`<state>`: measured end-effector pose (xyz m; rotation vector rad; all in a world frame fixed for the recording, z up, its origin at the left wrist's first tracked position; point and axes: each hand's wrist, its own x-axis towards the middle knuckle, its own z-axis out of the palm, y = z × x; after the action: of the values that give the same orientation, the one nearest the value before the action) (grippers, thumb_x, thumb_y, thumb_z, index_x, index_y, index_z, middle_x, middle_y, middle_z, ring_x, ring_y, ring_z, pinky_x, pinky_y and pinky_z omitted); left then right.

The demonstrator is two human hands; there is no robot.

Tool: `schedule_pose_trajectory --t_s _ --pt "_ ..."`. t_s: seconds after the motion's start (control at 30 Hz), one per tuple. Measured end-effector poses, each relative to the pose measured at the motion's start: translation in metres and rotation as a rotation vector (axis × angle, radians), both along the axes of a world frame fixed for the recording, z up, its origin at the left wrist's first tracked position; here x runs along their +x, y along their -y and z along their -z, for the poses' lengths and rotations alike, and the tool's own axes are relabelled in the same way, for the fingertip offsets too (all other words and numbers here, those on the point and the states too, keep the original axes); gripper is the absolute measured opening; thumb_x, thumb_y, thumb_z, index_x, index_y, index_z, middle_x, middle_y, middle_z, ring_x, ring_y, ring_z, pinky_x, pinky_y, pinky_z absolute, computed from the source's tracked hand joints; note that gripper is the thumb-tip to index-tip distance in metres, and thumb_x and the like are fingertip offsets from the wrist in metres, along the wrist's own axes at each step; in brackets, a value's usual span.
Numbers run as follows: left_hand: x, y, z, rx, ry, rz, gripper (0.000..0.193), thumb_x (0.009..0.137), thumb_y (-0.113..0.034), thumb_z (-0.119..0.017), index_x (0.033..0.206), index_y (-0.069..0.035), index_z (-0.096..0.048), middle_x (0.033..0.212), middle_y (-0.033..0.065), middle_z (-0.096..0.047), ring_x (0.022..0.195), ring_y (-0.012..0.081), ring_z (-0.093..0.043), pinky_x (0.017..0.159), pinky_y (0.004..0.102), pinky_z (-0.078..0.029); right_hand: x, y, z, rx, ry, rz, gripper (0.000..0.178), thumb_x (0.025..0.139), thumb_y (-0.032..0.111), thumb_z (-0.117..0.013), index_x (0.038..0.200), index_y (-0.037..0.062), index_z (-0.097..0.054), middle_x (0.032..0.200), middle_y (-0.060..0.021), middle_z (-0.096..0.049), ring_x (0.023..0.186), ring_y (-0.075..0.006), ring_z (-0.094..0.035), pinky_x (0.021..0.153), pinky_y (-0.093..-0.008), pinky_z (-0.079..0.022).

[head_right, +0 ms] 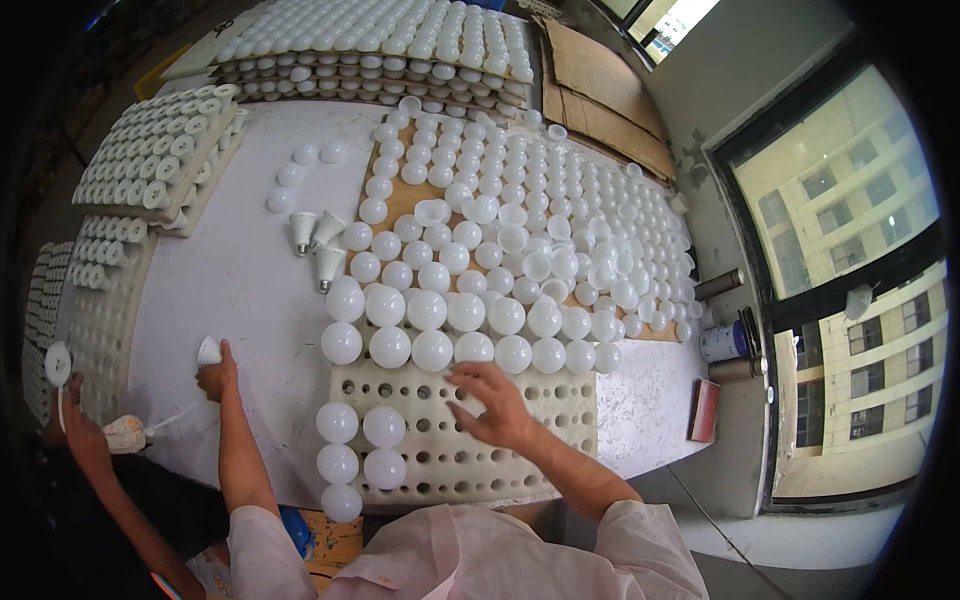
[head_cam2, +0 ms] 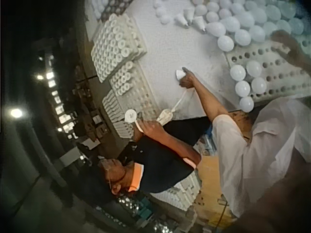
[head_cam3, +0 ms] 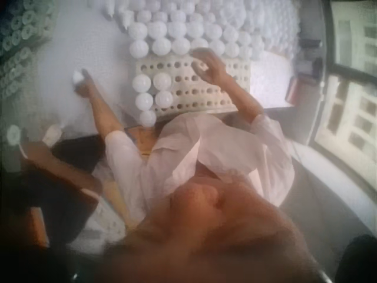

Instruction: The person dumps light bulb covers from a cardboard sheet onto a table and assembles light bulbs by attaching the covers onto bulb bases by hand.

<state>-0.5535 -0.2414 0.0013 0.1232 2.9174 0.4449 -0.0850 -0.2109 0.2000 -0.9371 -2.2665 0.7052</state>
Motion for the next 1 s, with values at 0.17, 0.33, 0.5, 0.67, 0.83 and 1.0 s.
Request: schedule_pose_trajectory --t_s 0.17,0.33,0.5,0.67,0.83,1.0 --pt "-0.034 -0.035 0.026 0.010 -0.030 0.030 0.077 0.081 -0.050 -0.063 0.125 0.010 -0.044 0.132 0.0265 -0.041 0.128 0.0370 -0.037 0.101 0.0504 -0.036 -0.006 -0.151 0.012 0.046 0.132 0.195 0.041 0.074 0.009 -0.072 0.113 0.0056 -0.059 0.105 -0.0135 -0.062 0.093 -0.0308 -0.061 0.080 -0.0382 -0.050" --pt "-0.024 -0.024 0.041 0.598 0.067 0.083 0.054 0.083 -0.025 -0.066 0.123 0.005 -0.046 0.118 0.0230 -0.055 0.109 0.0351 -0.056 0.091 0.0388 -0.046 -0.062 -0.300 0.074 -0.003 0.504 0.218 0.062 0.074 0.025 -0.071 0.129 0.0087 -0.049 0.121 -0.0151 -0.057 0.120 -0.0333 -0.047 0.100 -0.0436 -0.039" --pt "0.019 0.021 -0.003 1.034 0.327 0.182 0.045 0.084 -0.016 -0.064 0.121 0.004 -0.047 0.109 0.0177 -0.062 0.083 0.0187 -0.064 0.067 0.0273 -0.051 -0.109 -0.384 0.129 0.071 0.727 0.208 0.077 0.075 0.034 -0.070 0.141 0.0132 -0.035 0.135 -0.0160 -0.047 0.134 -0.0319 -0.031 0.109 -0.0500 -0.027" --pt "0.061 0.054 -0.054 1.330 0.460 0.152 0.046 0.081 -0.010 -0.063 0.121 0.006 -0.047 0.115 0.0242 -0.060 0.078 0.0178 -0.064 0.062 0.0283 -0.051 -0.105 -0.357 0.094 -0.093 0.266 0.148 0.081 0.071 0.024 -0.076 0.140 0.0124 -0.034 0.136 -0.0167 -0.045 0.124 -0.0328 -0.045 0.099 -0.0420 -0.042" --pt "0.177 0.052 -0.159 1.347 0.907 0.538 0.053 0.071 -0.005 -0.064 0.119 0.009 -0.048 0.108 0.0245 -0.063 0.073 0.0189 -0.066 0.062 0.0300 -0.053 -0.009 -0.220 0.025 -0.267 -0.164 -0.021 0.083 0.066 0.015 -0.078 0.137 0.0083 -0.035 0.133 -0.0159 -0.046 0.119 -0.0264 -0.049 0.097 -0.0391 -0.043" --pt "0.319 0.035 -0.220 1.155 1.092 0.906 0.043 0.069 -0.004 -0.068 0.110 0.005 -0.056 0.096 0.0096 -0.065 0.082 0.0144 -0.063 0.074 0.0288 -0.051 0.086 -0.083 0.004 -0.513 -0.463 -0.160 0.080 0.065 0.006 -0.071 0.136 0.0073 -0.034 0.133 -0.0111 -0.046 0.124 -0.0225 -0.042 0.103 -0.0357 -0.037"
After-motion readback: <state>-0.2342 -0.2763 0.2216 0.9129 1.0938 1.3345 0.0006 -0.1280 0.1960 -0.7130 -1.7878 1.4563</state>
